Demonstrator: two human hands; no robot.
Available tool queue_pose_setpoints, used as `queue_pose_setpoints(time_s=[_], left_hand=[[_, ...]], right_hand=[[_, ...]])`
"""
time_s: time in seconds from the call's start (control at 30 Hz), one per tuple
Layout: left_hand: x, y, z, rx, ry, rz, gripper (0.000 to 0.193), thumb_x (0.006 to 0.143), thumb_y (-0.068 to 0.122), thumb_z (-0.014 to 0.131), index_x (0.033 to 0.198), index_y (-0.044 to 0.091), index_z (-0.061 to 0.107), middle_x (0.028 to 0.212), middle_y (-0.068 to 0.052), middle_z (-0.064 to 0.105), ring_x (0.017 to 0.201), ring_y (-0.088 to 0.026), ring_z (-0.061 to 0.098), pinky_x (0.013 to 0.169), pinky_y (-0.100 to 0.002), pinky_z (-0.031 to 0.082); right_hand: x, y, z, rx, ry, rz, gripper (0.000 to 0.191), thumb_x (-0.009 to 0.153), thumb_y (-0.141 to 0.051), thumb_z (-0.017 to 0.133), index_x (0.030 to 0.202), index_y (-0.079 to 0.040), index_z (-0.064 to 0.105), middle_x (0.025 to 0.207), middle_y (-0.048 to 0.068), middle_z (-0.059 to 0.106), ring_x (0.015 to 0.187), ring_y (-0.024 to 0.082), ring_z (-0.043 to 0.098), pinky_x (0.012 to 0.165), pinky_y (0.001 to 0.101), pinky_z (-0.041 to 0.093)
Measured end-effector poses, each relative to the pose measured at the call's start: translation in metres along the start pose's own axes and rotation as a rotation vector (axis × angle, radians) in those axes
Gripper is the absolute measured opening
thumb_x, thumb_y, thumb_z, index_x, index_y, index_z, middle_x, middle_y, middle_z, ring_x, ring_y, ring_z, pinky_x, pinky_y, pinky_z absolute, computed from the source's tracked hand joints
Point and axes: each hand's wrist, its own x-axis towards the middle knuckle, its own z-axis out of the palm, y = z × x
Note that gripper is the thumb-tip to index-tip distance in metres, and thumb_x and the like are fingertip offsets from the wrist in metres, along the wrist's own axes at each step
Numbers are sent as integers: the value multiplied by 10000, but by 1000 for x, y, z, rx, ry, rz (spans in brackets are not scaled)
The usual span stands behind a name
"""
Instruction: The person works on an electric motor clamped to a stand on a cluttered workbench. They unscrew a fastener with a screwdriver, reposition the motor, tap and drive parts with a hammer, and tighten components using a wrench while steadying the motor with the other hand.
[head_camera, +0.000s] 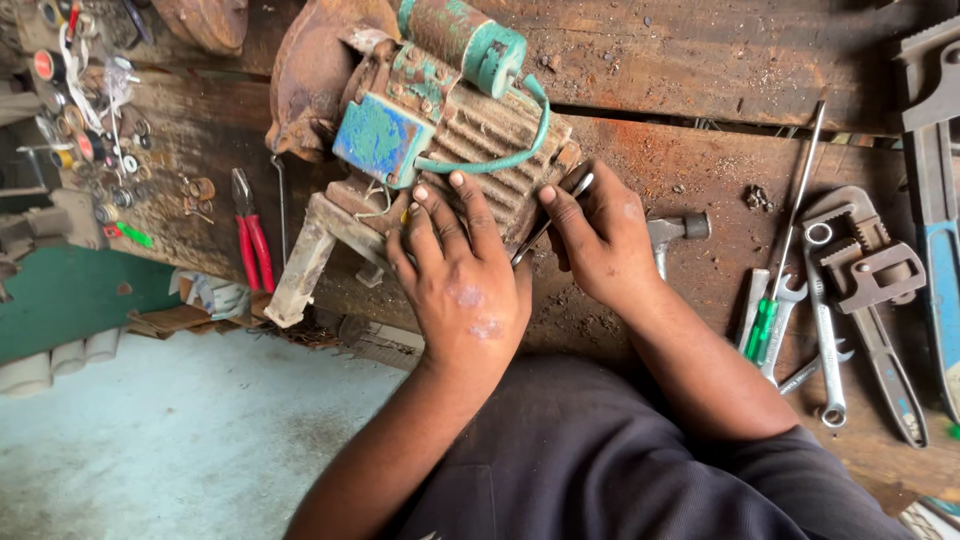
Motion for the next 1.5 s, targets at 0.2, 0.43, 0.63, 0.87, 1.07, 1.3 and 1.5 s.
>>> queue_pose_setpoints(time_s=[0.2, 0.43, 0.63, 0.87, 1.07, 1.3, 1.5], left_hand=[[0, -1, 0, -23, 13, -4, 990, 739, 304, 818, 1504, -124, 358, 1382, -421, 520, 1295, -482, 480, 1108, -677, 328], [1, 0, 1, -8, 19, -6, 945, 756, 272, 778, 1506, -121, 358, 1382, -414, 523, 1294, -483, 482, 1111, -678, 328], [0, 1, 6, 17, 37, -13, 856, 805, 211, 717, 1511, -117, 360, 1393, -408, 521, 1300, -474, 490, 1120, -674, 330], [-7, -6, 11, -100, 63, -18, 798, 894, 242, 655, 1546, -84, 329, 1413, -407, 507, 1310, -481, 470, 1107, -676, 290], [2, -8, 5, -106, 142, 11, 886, 878, 311, 701, 1591, -12, 286, 1458, -382, 482, 1360, -489, 441, 1164, -656, 252], [-16, -41, -17, -350, -112, 42, 1131, 673, 481, 830, 1514, -43, 287, 1475, -334, 436, 1405, -456, 369, 1126, -687, 153], [-64, -67, -37, -439, 43, 106, 915, 811, 406, 835, 1512, -6, 415, 1506, -242, 513, 1460, -412, 402, 1201, -644, 201]], right_hand=[[0, -2, 0, -49, -6, -32, 225, 1048, -169, 636, 934, -28, 503, 589, 20, 576, 448, 89, 535, 401, 274, 413], [-2, -6, -1, -56, -2, -75, 216, 1051, -171, 630, 938, -33, 508, 599, 23, 589, 458, 97, 546, 412, 286, 420], [-7, -18, -3, -185, -42, -148, 211, 1041, -168, 636, 952, -27, 507, 578, 48, 618, 465, 114, 607, 432, 291, 468], [-21, -33, 3, -458, -62, -576, 218, 994, -140, 696, 1025, 9, 540, 759, 195, 654, 645, 376, 666, 552, 446, 499], [-34, -38, 6, -675, -101, -687, 299, 953, -191, 747, 1025, 8, 536, 770, 226, 644, 694, 449, 653, 560, 508, 490], [-44, 3, -4, -382, 3, -530, 219, 1025, -188, 665, 1040, -20, 527, 766, 140, 700, 653, 244, 711, 563, 354, 536], [-43, 28, -22, 234, -32, -236, 191, 1080, -230, 604, 1059, -60, 520, 783, 74, 644, 642, 172, 639, 545, 301, 527]])
